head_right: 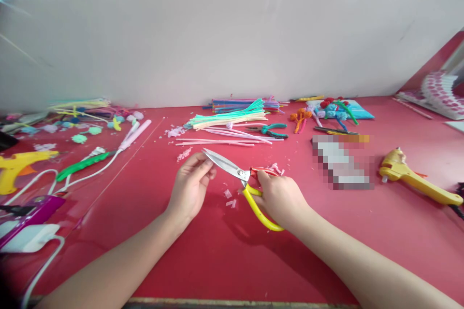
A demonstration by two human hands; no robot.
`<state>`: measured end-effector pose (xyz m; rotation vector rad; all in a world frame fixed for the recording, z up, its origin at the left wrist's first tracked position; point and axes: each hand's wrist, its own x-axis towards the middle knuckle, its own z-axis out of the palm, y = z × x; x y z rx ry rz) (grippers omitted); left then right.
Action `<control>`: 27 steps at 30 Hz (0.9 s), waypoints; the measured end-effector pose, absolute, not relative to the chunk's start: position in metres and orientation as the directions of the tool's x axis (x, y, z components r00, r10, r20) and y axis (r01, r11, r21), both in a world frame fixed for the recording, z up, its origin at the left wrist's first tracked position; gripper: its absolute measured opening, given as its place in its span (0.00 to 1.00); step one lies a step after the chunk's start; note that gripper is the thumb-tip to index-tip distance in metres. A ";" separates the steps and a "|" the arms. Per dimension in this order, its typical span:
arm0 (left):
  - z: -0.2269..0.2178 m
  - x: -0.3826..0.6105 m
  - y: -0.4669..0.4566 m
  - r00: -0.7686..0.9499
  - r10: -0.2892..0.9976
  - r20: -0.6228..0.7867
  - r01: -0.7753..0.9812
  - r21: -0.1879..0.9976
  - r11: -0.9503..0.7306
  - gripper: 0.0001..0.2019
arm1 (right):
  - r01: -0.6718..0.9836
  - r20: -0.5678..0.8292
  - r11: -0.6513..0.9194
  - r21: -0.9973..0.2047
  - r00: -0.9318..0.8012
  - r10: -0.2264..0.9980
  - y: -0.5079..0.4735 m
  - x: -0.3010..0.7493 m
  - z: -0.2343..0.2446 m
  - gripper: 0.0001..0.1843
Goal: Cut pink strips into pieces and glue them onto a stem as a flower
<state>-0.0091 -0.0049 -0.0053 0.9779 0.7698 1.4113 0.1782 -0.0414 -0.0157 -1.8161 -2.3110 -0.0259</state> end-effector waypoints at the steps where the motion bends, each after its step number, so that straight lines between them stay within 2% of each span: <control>1: -0.005 -0.009 -0.005 0.044 0.992 0.117 -0.435 0.896 -0.087 0.01 | 0.964 0.166 0.241 -0.110 -0.222 0.961 -0.042 0.178 -0.016 0.18; 8: -0.005 -0.010 -0.004 0.040 0.993 0.109 -0.422 0.903 -0.082 0.01 | 0.970 0.126 0.206 -0.127 -0.191 0.974 -0.042 0.177 -0.013 0.17; 12: -0.005 -0.010 -0.003 0.036 0.994 0.106 -0.416 0.906 -0.082 0.02 | 0.967 0.101 0.166 -0.194 -0.149 0.984 -0.040 0.176 -0.013 0.16; 14: -0.005 -0.010 -0.004 0.072 0.995 0.075 -0.418 0.908 -0.038 0.03 | 0.949 0.106 0.146 -0.280 -0.121 0.987 -0.038 0.175 -0.014 0.16; 16: -0.005 -0.008 -0.006 0.195 0.981 0.012 -0.374 0.925 0.063 0.04 | 0.899 0.102 0.126 -0.420 -0.091 0.991 -0.036 0.174 -0.013 0.16; 19: -0.006 -0.005 -0.010 0.458 0.883 -0.103 -0.198 0.957 0.214 0.06 | 0.740 0.051 0.089 -0.667 -0.074 0.996 -0.035 0.173 -0.009 0.14; 21: -0.007 -0.003 -0.013 0.561 0.816 -0.139 -0.093 0.969 0.229 0.07 | 0.601 -0.009 0.051 -0.797 -0.096 0.995 -0.037 0.172 -0.005 0.12; 24: -0.006 -0.002 -0.014 0.614 0.777 -0.141 -0.027 0.980 0.199 0.08 | 0.430 -0.075 -0.007 -0.903 -0.140 0.987 -0.040 0.169 0.000 0.08; 27: -0.004 -0.004 -0.014 0.636 0.757 -0.149 0.003 0.982 0.191 0.06 | 0.357 -0.121 -0.061 -0.932 -0.147 0.982 -0.042 0.165 0.003 0.07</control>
